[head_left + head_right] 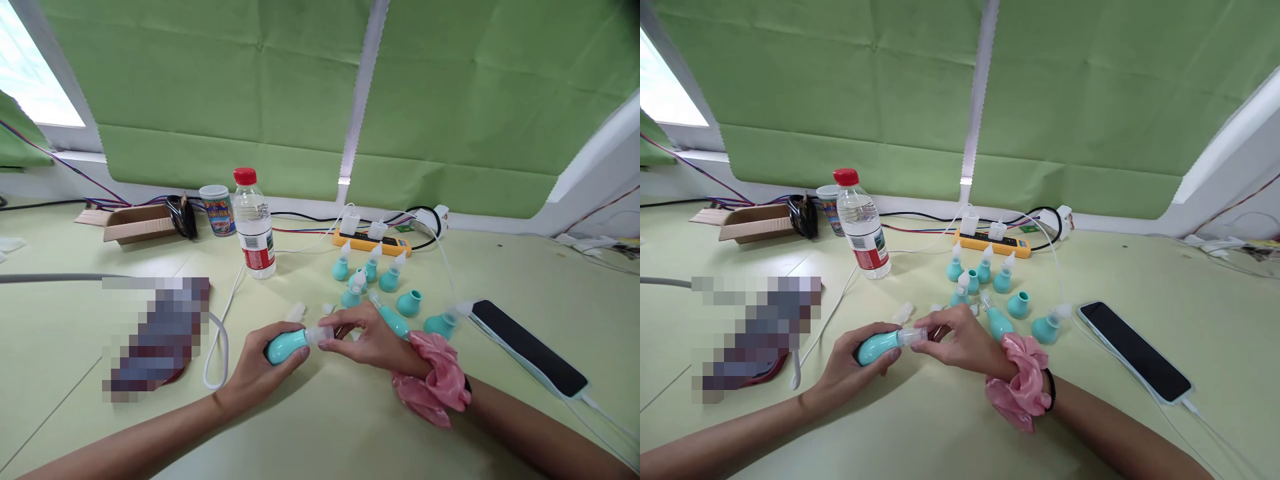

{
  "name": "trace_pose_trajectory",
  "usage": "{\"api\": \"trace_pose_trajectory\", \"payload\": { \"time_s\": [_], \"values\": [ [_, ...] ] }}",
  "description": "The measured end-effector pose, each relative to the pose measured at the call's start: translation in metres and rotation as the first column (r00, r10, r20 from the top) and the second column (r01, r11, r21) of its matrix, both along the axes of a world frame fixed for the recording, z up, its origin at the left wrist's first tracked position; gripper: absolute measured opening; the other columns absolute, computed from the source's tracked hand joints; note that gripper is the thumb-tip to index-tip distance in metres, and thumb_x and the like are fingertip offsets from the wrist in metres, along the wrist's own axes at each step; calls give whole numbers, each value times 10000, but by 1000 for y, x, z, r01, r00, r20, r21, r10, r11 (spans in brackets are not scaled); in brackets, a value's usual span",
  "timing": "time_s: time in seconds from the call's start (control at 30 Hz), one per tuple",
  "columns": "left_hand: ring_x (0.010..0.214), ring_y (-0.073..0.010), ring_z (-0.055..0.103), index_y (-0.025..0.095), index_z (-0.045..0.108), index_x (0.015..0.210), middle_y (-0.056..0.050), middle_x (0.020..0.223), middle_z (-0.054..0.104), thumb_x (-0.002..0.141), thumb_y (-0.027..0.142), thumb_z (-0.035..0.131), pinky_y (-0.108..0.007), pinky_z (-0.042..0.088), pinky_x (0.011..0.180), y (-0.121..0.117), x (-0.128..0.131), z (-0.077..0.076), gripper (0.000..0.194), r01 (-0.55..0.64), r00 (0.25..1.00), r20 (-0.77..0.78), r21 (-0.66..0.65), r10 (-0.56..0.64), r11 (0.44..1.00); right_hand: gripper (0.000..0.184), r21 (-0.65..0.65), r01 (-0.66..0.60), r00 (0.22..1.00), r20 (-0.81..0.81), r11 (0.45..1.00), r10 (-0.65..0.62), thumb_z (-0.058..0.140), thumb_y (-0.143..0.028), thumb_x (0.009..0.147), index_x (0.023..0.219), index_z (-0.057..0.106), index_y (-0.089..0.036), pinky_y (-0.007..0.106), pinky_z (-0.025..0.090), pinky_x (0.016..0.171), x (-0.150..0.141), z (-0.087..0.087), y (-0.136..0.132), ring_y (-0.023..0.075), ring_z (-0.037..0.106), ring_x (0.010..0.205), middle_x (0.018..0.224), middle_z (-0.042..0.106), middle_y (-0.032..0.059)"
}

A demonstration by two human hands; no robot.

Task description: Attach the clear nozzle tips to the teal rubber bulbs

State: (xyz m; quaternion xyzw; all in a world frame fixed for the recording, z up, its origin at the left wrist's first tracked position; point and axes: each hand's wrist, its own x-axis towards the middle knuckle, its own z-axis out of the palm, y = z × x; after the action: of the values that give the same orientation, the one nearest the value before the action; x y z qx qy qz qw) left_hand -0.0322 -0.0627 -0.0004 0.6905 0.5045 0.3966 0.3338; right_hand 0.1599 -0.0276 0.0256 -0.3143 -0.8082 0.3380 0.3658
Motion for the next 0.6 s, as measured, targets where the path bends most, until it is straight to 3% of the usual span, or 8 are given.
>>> {"api": "trace_pose_trajectory", "payload": {
  "time_s": [0.13, 0.27, 0.43, 0.53, 0.6],
  "values": [
    [694, -182, 588, 156, 608, 834, -42, 759, 641, 649, 330, 635, -248, 459, 600, 0, 1, 0, 256, -11, 1000, -16, 23, 11, 1000, 191, 350, -147, 983, 158, 925, 96, 573, -254, 740, 903, 614, -163, 222, 437, 505, 4, 3, 2, 114, 562, 550, 655, 646, 34],
    [693, -163, 583, 154, 607, 828, -34, 765, 640, 640, 311, 654, -238, 457, 622, 1, 0, -2, 249, 29, 999, -33, 138, -25, 990, 212, 452, -225, 967, 209, 863, 143, 509, -242, 789, 955, 587, -136, 221, 393, 481, 3, 0, 3, 105, 517, 514, 652, 634, 49],
    [592, -116, 554, 157, 588, 824, -3, 673, 604, 668, 272, 636, -210, 432, 549, 0, 0, -5, 200, 62, 994, -100, 307, -32, 950, 236, 254, -183, 974, 175, 950, 141, 515, -299, 782, 912, 618, -130, 193, 373, 464, 0, -4, -1, 79, 472, 488, 609, 603, 31],
    [577, -107, 546, 156, 576, 848, 0, 663, 585, 690, 261, 616, -201, 427, 531, -2, 0, -5, 194, 81, 988, -149, 379, -26, 922, 266, 6, -146, 982, 126, 989, 144, 538, -323, 759, 894, 638, -117, 172, 347, 404, 0, -6, -3, 61, 443, 423, 502, 541, -4],
    [582, -104, 548, 154, 565, 873, -7, 683, 582, 710, 254, 593, -196, 431, 531, -3, 1, -5, 193, 108, 984, -177, 420, -35, 901, 300, -217, -149, 984, 68, 965, 167, 564, -339, 732, 912, 637, -110, 160, 345, 374, 0, -7, -4, 52, 437, 380, 452, 506, -27]
  ]
}}
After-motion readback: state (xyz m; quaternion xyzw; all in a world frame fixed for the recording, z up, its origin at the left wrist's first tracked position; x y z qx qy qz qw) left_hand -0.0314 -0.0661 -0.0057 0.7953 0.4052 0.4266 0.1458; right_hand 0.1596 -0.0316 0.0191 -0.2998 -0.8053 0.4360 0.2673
